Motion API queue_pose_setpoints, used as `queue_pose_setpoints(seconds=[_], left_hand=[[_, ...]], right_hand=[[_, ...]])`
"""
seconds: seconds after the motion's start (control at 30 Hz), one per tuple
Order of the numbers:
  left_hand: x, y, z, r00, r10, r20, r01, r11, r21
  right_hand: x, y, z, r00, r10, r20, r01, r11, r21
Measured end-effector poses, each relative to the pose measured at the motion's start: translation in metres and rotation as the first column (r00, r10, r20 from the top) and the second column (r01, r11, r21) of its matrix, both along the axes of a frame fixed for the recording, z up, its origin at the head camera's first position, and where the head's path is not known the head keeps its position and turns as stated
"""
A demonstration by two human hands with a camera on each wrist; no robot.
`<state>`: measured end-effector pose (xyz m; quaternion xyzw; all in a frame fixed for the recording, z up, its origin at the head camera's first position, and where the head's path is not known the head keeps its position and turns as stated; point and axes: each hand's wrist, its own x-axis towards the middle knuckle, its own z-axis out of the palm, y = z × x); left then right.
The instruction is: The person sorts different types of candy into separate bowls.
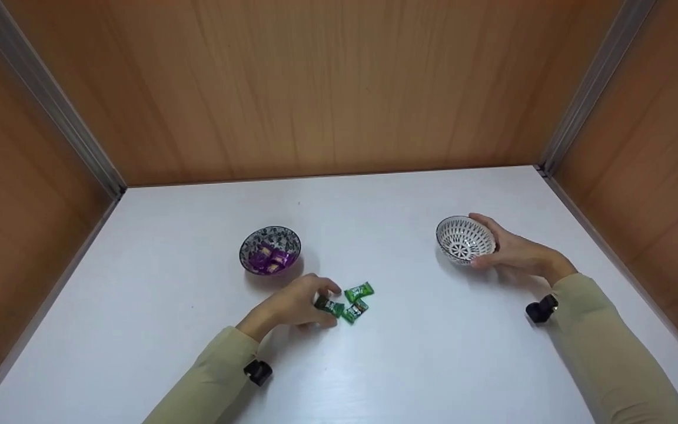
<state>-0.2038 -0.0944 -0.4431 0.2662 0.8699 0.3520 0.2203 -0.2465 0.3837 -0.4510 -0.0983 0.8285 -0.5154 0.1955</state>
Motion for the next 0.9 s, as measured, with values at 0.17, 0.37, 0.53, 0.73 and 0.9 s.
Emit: queue_pose_setpoints(seconds=[0.17,0.37,0.53,0.73,0.9], left_hand=[[0.0005,-0.0004,0.0008,1.0,0.001,-0.006,-0.001,1.0,-0.007],[0.0008,-0.0005,0.0025,0.999,-0.003,0.033,0.002,1.0,0.006],[-0.0006,0.0018,0.0053,0.999,0.003,0.048,-0.004,1.0,0.025],[-0.0001,0.0011,0.0042,0.995,0.014,0.095,-0.017,0.999,0.029],[0.0007,-0.0012,0.0038,0.996,0.011,0.088,-0.013,0.999,0.03]], right_hand=[[-0.003,-0.002,-0.0003,1.0,0.0,0.012,0.0,1.0,-0.001],[-0.0018,-0.0031,-0.0025,1.0,-0.008,0.02,0.009,1.0,-0.015],[-0.0016,-0.0028,-0.0019,1.0,-0.009,0.01,0.01,0.998,-0.06],[-0.0005,-0.0033,-0.0037,1.0,0.013,0.017,-0.011,0.996,-0.092],[-0.0013,-0.0057,-0.0066,1.0,0.011,0.012,-0.01,0.996,-0.084]])
